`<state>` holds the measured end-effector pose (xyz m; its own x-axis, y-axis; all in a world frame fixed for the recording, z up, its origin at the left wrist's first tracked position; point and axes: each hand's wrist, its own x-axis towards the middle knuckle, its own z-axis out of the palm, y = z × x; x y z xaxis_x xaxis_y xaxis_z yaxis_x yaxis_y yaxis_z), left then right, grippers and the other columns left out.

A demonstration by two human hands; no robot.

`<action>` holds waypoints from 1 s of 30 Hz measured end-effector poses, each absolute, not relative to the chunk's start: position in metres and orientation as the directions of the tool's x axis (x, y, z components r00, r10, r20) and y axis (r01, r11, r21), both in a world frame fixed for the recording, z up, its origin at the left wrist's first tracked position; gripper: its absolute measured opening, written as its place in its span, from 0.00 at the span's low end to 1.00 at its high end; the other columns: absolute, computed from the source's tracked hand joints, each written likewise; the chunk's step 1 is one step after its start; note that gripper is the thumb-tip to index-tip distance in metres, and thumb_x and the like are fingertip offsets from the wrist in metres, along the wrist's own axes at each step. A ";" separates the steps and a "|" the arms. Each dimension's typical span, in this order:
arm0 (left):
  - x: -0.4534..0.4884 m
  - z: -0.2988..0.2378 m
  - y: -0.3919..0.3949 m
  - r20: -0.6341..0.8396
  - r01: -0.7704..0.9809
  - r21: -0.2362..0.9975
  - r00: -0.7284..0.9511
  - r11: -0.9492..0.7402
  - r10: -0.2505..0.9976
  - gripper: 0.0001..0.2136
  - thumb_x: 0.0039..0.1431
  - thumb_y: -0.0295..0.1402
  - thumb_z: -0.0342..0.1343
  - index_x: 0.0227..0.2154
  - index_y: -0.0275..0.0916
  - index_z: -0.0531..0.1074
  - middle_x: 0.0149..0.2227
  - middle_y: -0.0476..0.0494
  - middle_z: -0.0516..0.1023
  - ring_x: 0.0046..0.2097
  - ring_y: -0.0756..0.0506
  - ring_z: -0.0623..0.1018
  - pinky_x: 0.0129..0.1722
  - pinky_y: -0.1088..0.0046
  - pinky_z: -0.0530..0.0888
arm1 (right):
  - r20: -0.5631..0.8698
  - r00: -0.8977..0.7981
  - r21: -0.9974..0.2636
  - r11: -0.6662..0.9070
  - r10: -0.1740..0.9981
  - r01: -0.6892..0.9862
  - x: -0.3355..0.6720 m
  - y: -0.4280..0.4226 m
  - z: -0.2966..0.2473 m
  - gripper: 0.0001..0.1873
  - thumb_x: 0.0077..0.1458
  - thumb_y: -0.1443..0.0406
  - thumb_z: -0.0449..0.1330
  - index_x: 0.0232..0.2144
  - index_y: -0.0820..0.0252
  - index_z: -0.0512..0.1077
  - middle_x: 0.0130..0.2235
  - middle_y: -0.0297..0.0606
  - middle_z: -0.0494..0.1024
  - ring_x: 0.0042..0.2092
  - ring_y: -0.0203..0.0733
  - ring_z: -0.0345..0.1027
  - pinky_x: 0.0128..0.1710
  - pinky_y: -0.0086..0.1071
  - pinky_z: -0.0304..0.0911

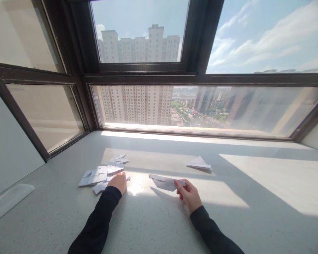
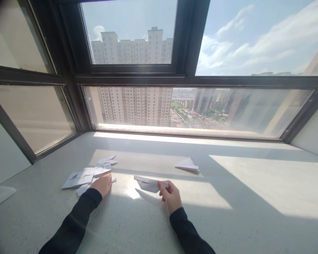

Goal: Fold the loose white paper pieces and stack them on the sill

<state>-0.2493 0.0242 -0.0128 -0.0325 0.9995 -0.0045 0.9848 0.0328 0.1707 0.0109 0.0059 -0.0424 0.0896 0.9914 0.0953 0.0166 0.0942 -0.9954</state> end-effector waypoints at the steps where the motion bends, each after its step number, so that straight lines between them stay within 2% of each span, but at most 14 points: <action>1: -0.247 -0.013 0.024 0.008 0.984 0.172 -0.046 0.044 0.999 0.13 0.48 0.23 0.44 0.37 0.30 0.68 0.38 0.31 0.73 0.41 0.41 0.72 0.39 0.69 0.65 | 0.092 0.090 -0.996 0.093 0.992 -0.009 0.011 0.006 -0.043 0.19 0.38 0.50 0.58 0.21 0.61 0.65 0.13 0.27 0.63 0.13 0.29 0.52 0.12 0.25 0.50; 3: -0.242 -0.012 0.022 0.037 0.981 0.183 -0.074 0.066 0.997 0.13 0.50 0.23 0.42 0.37 0.32 0.68 0.35 0.32 0.74 0.39 0.40 0.74 0.36 0.66 0.67 | 0.089 0.099 -0.994 0.096 0.991 -0.060 0.011 0.007 -0.044 0.19 0.38 0.50 0.59 0.22 0.62 0.65 0.13 0.27 0.63 0.13 0.29 0.52 0.11 0.24 0.50; 7: -0.229 -0.001 0.018 0.115 0.969 0.243 -0.081 0.051 0.990 0.16 0.53 0.27 0.41 0.45 0.35 0.64 0.36 0.35 0.75 0.38 0.40 0.74 0.36 0.64 0.68 | 0.077 0.102 -0.985 0.091 0.992 -0.148 0.011 0.008 -0.042 0.20 0.37 0.51 0.60 0.24 0.62 0.66 0.13 0.28 0.65 0.13 0.29 0.52 0.11 0.24 0.50; 8: -0.225 0.003 0.017 0.168 0.947 0.320 -0.065 0.008 0.984 0.17 0.54 0.29 0.41 0.46 0.37 0.63 0.39 0.37 0.74 0.40 0.41 0.73 0.39 0.66 0.68 | 0.067 0.100 -0.982 0.084 0.993 -0.170 0.011 0.007 -0.041 0.20 0.36 0.51 0.60 0.24 0.62 0.66 0.13 0.28 0.65 0.13 0.29 0.52 0.11 0.24 0.50; 9: -0.221 0.006 0.016 0.233 0.890 0.451 -0.044 -0.068 0.971 0.17 0.54 0.30 0.41 0.47 0.38 0.63 0.41 0.39 0.73 0.43 0.43 0.73 0.41 0.67 0.67 | 0.056 0.097 -0.979 0.074 0.994 -0.192 0.010 0.007 -0.039 0.20 0.36 0.51 0.61 0.24 0.62 0.65 0.14 0.28 0.66 0.13 0.29 0.52 0.11 0.25 0.50; 11: -0.212 0.011 0.013 0.359 0.584 0.767 -0.046 -0.266 0.932 0.17 0.54 0.34 0.44 0.47 0.37 0.63 0.45 0.41 0.71 0.46 0.44 0.71 0.46 0.69 0.65 | 0.033 0.076 -0.969 0.050 0.997 -0.241 0.009 0.004 -0.035 0.20 0.34 0.52 0.62 0.24 0.61 0.65 0.15 0.30 0.68 0.13 0.29 0.53 0.11 0.25 0.50; 12: -0.207 0.012 0.012 0.383 0.352 0.874 -0.077 -0.334 0.921 0.18 0.53 0.35 0.45 0.47 0.36 0.63 0.45 0.40 0.71 0.46 0.44 0.70 0.46 0.69 0.65 | 0.023 0.056 -0.964 0.037 0.998 -0.263 0.008 0.003 -0.033 0.20 0.34 0.52 0.62 0.24 0.61 0.64 0.16 0.31 0.70 0.13 0.29 0.53 0.11 0.25 0.50; 13: -0.202 0.012 0.011 0.367 0.123 0.927 -0.112 -0.353 0.924 0.19 0.52 0.36 0.47 0.47 0.35 0.63 0.44 0.39 0.72 0.46 0.44 0.70 0.46 0.68 0.65 | 0.017 0.029 -0.959 0.024 0.999 -0.281 0.007 0.001 -0.031 0.20 0.34 0.52 0.62 0.24 0.60 0.64 0.17 0.32 0.71 0.14 0.29 0.54 0.12 0.25 0.51; 15: -0.193 0.006 0.011 0.244 -0.176 0.947 -0.149 -0.268 0.958 0.21 0.51 0.37 0.49 0.47 0.34 0.61 0.44 0.38 0.72 0.44 0.43 0.71 0.43 0.68 0.68 | 0.007 -0.032 -0.953 -0.003 0.999 -0.303 0.005 -0.001 -0.029 0.19 0.34 0.53 0.62 0.24 0.60 0.63 0.18 0.33 0.72 0.14 0.29 0.54 0.13 0.25 0.52; 17: -0.186 -0.003 0.011 0.101 -0.324 0.935 -0.142 -0.143 0.985 0.22 0.49 0.35 0.50 0.48 0.36 0.59 0.45 0.38 0.71 0.42 0.44 0.72 0.37 0.71 0.70 | 0.000 -0.072 -0.953 -0.022 0.997 -0.302 0.003 -0.003 -0.029 0.19 0.35 0.53 0.62 0.23 0.60 0.62 0.18 0.32 0.71 0.15 0.29 0.55 0.14 0.25 0.51; 21: -0.177 -0.019 0.013 -0.057 -0.443 0.897 -0.114 0.000 0.992 0.23 0.47 0.26 0.51 0.49 0.40 0.57 0.45 0.43 0.70 0.38 0.49 0.74 0.28 0.79 0.70 | 0.064 -0.004 -0.968 0.061 0.998 -0.245 0.003 -0.001 -0.031 0.17 0.34 0.54 0.62 0.21 0.61 0.65 0.18 0.30 0.68 0.19 0.31 0.57 0.17 0.25 0.53; 24: -0.175 -0.024 0.013 -0.115 -0.536 0.843 -0.089 0.050 0.989 0.20 0.46 0.23 0.50 0.45 0.40 0.61 0.40 0.46 0.72 0.32 0.53 0.74 0.26 0.82 0.69 | 0.118 0.057 -0.979 0.126 0.991 -0.162 0.004 0.000 -0.034 0.16 0.35 0.54 0.62 0.21 0.61 0.67 0.32 0.38 0.72 0.29 0.36 0.63 0.24 0.27 0.58; 26: -0.174 -0.025 0.012 -0.151 -0.598 0.797 -0.063 0.084 0.987 0.16 0.46 0.21 0.50 0.41 0.39 0.63 0.36 0.47 0.73 0.28 0.55 0.73 0.26 0.83 0.69 | 0.109 0.072 -0.987 0.116 0.991 -0.112 0.004 -0.001 -0.035 0.16 0.35 0.54 0.62 0.20 0.61 0.66 0.41 0.42 0.69 0.35 0.41 0.64 0.27 0.29 0.60; 30: -0.170 -0.025 0.009 -0.161 -0.650 0.753 -0.033 0.102 0.986 0.13 0.46 0.23 0.51 0.37 0.41 0.64 0.34 0.49 0.72 0.31 0.54 0.73 0.30 0.80 0.70 | 0.095 0.076 -0.992 0.100 0.993 -0.078 0.001 -0.003 -0.036 0.18 0.34 0.53 0.61 0.18 0.62 0.65 0.47 0.47 0.66 0.41 0.48 0.63 0.33 0.34 0.60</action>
<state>-0.1698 0.0088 -0.0248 -0.0325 0.9864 -0.1611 -0.6497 0.1017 0.7534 0.0010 -0.0031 -0.0359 0.0764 0.9926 0.0945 -0.0780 0.1005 -0.9919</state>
